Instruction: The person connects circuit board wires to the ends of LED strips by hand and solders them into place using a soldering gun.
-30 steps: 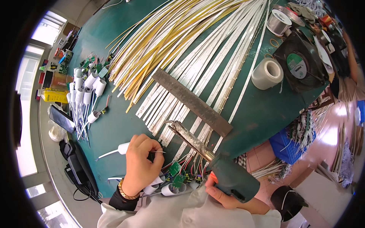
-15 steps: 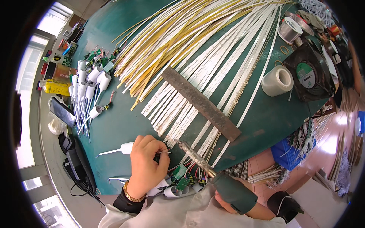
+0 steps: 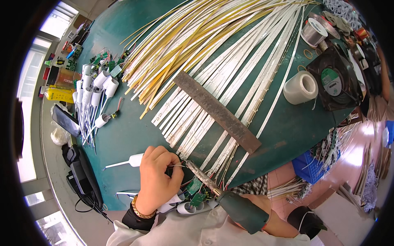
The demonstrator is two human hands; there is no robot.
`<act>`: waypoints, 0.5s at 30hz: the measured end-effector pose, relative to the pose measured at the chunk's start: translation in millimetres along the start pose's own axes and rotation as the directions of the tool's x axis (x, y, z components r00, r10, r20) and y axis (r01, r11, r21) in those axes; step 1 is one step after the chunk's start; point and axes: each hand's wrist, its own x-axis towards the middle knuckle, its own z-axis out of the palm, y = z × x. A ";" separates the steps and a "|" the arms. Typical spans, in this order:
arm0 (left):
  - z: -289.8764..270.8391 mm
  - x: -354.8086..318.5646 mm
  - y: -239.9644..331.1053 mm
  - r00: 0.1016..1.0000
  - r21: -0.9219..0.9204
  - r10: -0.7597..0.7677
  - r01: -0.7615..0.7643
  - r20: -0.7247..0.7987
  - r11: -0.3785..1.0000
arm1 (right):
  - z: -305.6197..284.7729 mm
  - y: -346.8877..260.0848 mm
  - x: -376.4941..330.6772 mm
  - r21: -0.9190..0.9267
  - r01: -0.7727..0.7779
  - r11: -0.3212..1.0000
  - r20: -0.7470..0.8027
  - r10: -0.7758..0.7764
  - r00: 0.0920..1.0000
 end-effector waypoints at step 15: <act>-1.0 -1.5 -1.7 1.000 0.008 0.013 -0.013 -0.007 1.000 | 18.8 20.7 -18.6 0.224 -0.065 0.972 -0.185 0.108 0.977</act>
